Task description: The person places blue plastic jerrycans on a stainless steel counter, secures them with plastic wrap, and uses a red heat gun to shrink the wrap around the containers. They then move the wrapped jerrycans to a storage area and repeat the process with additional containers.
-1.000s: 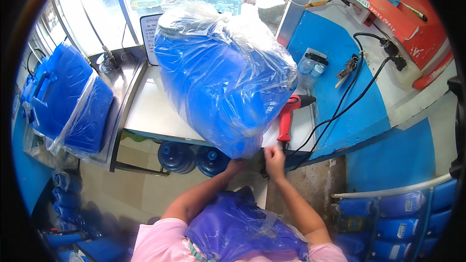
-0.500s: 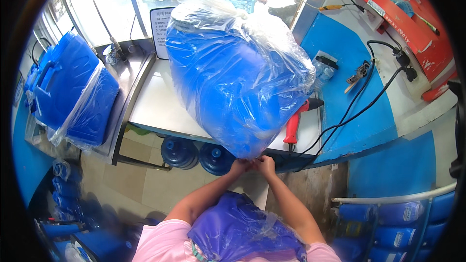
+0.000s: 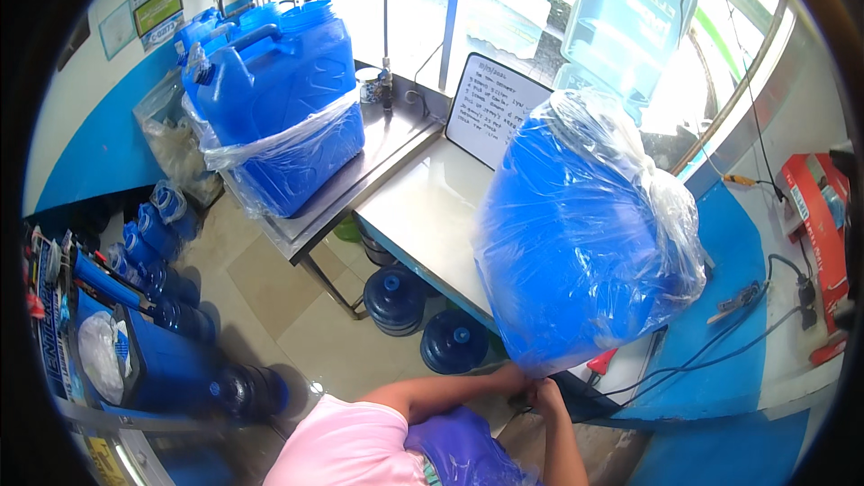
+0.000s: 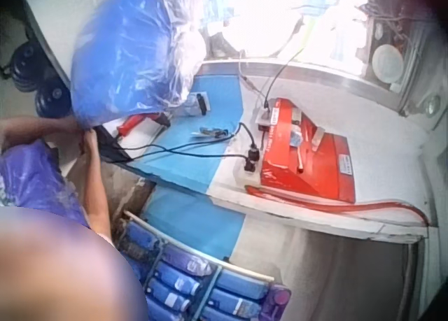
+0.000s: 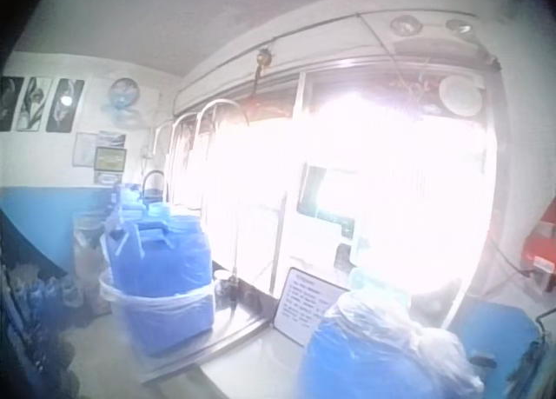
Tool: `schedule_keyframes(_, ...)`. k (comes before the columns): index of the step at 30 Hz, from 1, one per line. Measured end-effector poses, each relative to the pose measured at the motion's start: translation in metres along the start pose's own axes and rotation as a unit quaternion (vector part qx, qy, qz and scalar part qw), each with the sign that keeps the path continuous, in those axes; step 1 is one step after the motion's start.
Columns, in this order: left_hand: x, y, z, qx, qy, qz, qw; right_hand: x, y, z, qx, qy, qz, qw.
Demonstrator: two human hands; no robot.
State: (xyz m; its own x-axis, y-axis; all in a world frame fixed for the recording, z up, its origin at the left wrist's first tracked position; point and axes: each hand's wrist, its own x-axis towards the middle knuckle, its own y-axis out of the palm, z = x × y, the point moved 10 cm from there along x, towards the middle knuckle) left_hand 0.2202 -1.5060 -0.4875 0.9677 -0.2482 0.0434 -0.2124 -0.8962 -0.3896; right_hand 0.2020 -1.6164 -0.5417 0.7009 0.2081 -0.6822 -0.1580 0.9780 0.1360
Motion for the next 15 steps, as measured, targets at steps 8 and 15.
schedule_keyframes(8,-0.008,0.048,0.033,0.256,-0.01,0.341,0.905,-0.063,0.004,0.086,-0.709,-0.159,-0.055,0.685)
schedule_keyframes(15,-0.038,-0.144,-0.108,0.214,0.059,0.407,0.886,-0.335,0.058,0.398,-0.569,-0.509,-0.407,0.502)
